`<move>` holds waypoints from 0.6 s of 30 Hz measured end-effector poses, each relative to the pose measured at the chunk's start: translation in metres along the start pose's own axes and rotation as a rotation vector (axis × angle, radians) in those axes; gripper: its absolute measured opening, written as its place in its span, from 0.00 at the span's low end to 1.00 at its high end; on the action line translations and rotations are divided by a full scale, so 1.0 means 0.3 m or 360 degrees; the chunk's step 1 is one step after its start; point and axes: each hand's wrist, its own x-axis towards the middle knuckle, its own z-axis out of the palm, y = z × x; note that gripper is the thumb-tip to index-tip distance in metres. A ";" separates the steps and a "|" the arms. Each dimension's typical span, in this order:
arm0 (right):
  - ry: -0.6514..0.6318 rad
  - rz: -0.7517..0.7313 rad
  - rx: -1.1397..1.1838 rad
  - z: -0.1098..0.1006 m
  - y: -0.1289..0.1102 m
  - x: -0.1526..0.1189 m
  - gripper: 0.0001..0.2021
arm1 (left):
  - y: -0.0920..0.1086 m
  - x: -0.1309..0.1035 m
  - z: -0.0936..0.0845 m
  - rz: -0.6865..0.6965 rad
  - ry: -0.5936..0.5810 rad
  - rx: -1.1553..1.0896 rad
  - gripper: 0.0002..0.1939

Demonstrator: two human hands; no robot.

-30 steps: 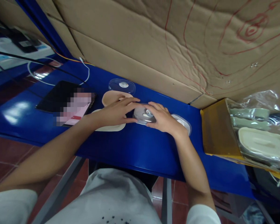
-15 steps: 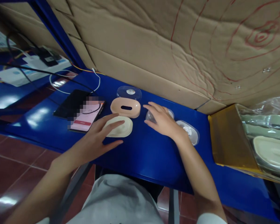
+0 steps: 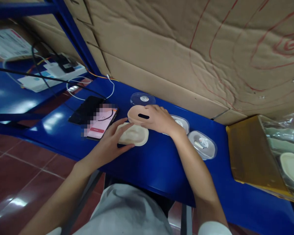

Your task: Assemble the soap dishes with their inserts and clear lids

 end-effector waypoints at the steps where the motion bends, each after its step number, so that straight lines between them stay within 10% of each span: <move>1: 0.0008 0.0004 0.0082 -0.015 0.003 -0.020 0.33 | 0.003 0.012 0.007 0.0003 -0.0003 -0.0010 0.45; 18: -0.0215 -0.0231 0.0075 0.020 -0.053 -0.130 0.38 | -0.042 0.030 0.058 -0.0006 0.0074 -0.0323 0.44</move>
